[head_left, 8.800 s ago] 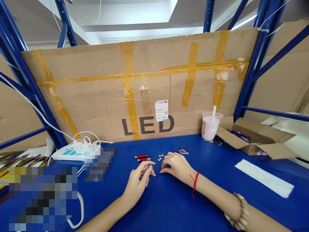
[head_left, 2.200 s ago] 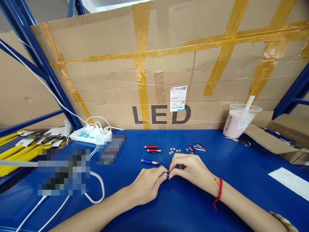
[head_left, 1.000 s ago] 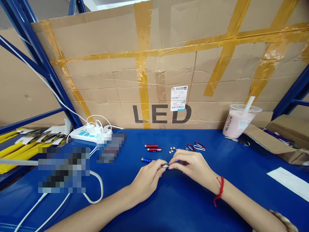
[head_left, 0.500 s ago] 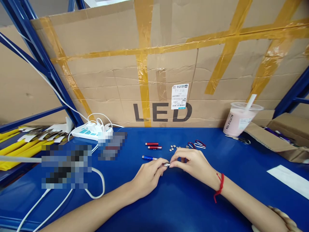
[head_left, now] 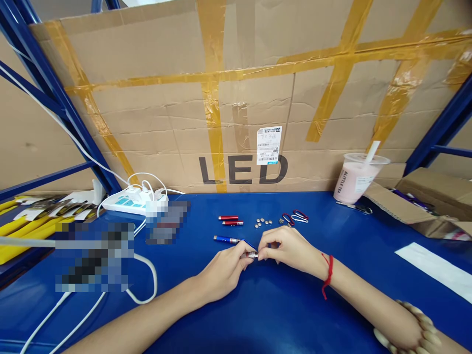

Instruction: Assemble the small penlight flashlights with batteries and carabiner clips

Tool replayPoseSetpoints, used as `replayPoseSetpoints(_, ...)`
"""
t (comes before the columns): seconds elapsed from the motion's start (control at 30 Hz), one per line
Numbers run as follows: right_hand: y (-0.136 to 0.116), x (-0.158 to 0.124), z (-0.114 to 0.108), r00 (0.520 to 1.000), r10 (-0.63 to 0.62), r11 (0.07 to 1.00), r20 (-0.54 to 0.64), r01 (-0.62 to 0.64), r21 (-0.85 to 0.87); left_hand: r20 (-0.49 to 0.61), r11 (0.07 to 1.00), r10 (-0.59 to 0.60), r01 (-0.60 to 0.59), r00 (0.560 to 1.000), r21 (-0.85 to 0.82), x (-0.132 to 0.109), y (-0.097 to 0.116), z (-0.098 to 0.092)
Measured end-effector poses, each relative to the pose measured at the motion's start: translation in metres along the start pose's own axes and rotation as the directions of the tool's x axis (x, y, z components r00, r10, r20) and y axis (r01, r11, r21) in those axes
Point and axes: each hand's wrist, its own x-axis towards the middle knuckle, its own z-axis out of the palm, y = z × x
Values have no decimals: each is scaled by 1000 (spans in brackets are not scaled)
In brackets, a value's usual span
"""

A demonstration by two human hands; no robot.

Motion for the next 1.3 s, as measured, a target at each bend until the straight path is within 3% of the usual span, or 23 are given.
replayPoseSetpoints(0.1, -3, -2, -1, 989, -117, 993, 92, 117, 5, 9, 1000, 27, -27, 1000, 0, -1, 1, 1)
replayPoseSetpoints(0.23, -9, -5, 1, 975, -216, 963, 56, 222, -153, -14, 999, 29, -29, 999, 21, -2, -1, 2)
replayPoseSetpoints(0.43, -13, -5, 11, 990, -138, 975, -35, 130, -179, -88, 997, 63, -59, 994, 46, 1, -5, 4)
replayPoseSetpoints(0.77, -14, -4, 14, 999, -2, 999, -35, 3, 52, -181, 996, 85, -81, 980, 29, 2, -4, 6)
replayPoseSetpoints(1.03, -12, -3, 3, 994, -104, 956, -19, 95, -279, -175, 997, 67, -57, 982, 61, 4, -2, 6)
replayPoseSetpoints(1.3, -10, -3, 0, 995, -84, 951, 47, 94, -294, -148, 995, 49, -35, 988, 95, 4, -1, 5)
